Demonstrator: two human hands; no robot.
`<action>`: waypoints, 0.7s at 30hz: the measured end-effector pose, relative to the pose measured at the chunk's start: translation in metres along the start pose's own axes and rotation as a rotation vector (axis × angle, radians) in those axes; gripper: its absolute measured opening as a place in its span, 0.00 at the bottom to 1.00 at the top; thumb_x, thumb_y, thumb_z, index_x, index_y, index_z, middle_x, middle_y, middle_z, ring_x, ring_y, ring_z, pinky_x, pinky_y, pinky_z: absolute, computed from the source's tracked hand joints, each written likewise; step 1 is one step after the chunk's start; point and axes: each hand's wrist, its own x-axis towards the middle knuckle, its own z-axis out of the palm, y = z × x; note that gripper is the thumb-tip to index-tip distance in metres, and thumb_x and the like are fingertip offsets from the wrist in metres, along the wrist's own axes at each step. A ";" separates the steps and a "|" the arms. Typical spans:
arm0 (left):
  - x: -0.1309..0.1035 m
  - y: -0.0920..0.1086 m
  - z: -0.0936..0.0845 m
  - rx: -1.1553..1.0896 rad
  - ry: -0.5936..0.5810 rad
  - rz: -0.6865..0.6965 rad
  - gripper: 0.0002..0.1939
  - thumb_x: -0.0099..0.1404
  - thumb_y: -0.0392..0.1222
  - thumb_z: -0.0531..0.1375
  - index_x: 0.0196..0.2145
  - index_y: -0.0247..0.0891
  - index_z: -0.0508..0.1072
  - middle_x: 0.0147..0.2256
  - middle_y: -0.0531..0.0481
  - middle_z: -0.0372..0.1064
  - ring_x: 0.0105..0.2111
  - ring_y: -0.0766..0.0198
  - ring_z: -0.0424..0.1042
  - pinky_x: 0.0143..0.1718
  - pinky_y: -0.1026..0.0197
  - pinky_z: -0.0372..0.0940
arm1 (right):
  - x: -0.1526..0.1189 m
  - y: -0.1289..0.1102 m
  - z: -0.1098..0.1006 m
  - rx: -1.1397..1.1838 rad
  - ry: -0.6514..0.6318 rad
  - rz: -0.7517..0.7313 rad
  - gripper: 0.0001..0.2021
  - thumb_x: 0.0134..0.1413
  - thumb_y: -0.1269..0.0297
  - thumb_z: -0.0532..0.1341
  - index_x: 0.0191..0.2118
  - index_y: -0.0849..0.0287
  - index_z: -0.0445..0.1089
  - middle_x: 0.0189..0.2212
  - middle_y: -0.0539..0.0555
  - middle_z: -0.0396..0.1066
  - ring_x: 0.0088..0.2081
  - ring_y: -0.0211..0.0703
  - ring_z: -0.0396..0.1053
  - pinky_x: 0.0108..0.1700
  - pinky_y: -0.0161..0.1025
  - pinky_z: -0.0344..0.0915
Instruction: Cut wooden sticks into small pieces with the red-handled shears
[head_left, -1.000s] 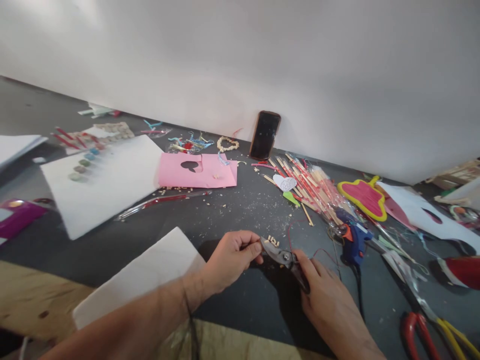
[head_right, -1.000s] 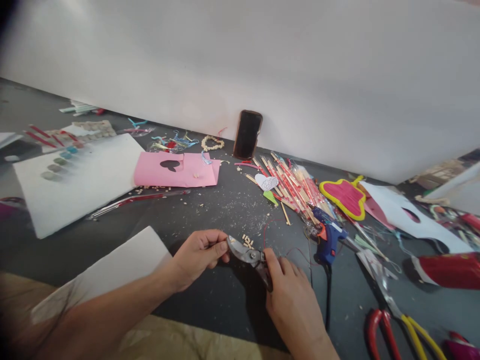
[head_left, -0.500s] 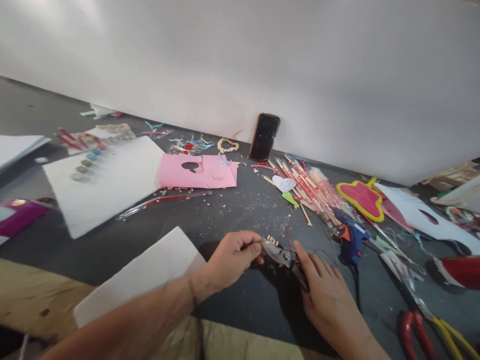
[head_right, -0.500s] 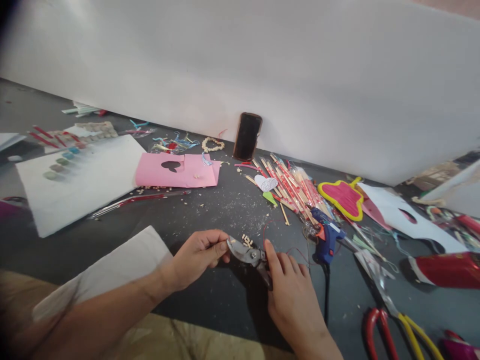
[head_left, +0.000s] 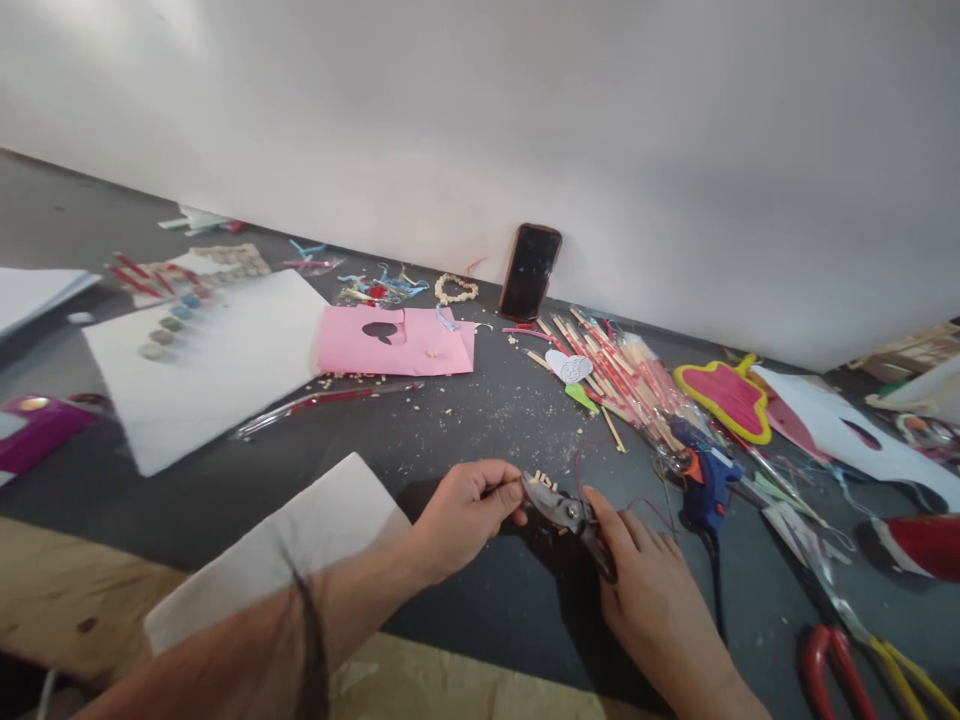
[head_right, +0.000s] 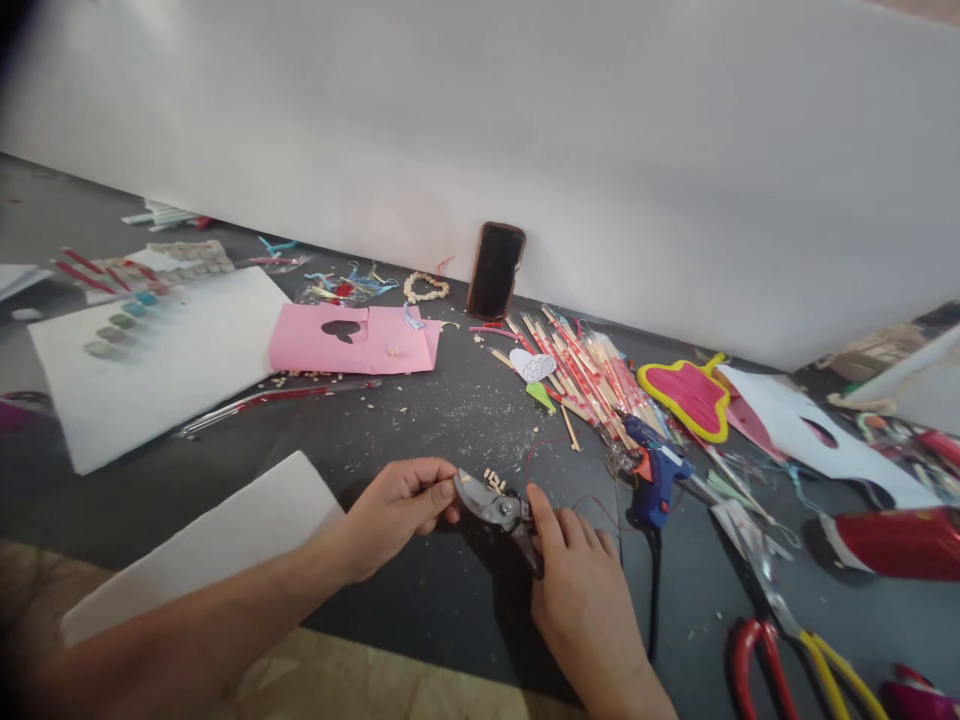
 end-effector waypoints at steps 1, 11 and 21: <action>0.000 -0.001 0.000 0.000 0.002 -0.004 0.13 0.61 0.47 0.53 0.27 0.33 0.66 0.22 0.53 0.63 0.17 0.76 0.50 0.19 0.69 0.46 | 0.000 0.000 0.000 0.004 0.009 -0.003 0.30 0.45 0.77 0.51 0.58 0.59 0.52 0.38 0.57 0.69 0.38 0.46 0.66 0.39 0.43 0.62; 0.002 -0.003 0.002 -0.003 0.007 0.027 0.14 0.61 0.48 0.53 0.30 0.32 0.68 0.25 0.53 0.62 0.18 0.75 0.50 0.19 0.68 0.46 | 0.001 0.002 -0.001 -0.037 0.062 0.004 0.28 0.49 0.74 0.51 0.58 0.59 0.52 0.37 0.57 0.69 0.39 0.47 0.66 0.40 0.43 0.62; 0.002 -0.003 0.002 -0.024 0.017 0.048 0.13 0.60 0.47 0.54 0.32 0.32 0.69 0.25 0.52 0.63 0.19 0.74 0.52 0.20 0.68 0.48 | 0.000 0.001 -0.002 -0.095 0.030 0.015 0.32 0.45 0.77 0.52 0.59 0.59 0.50 0.40 0.56 0.69 0.42 0.49 0.65 0.41 0.45 0.61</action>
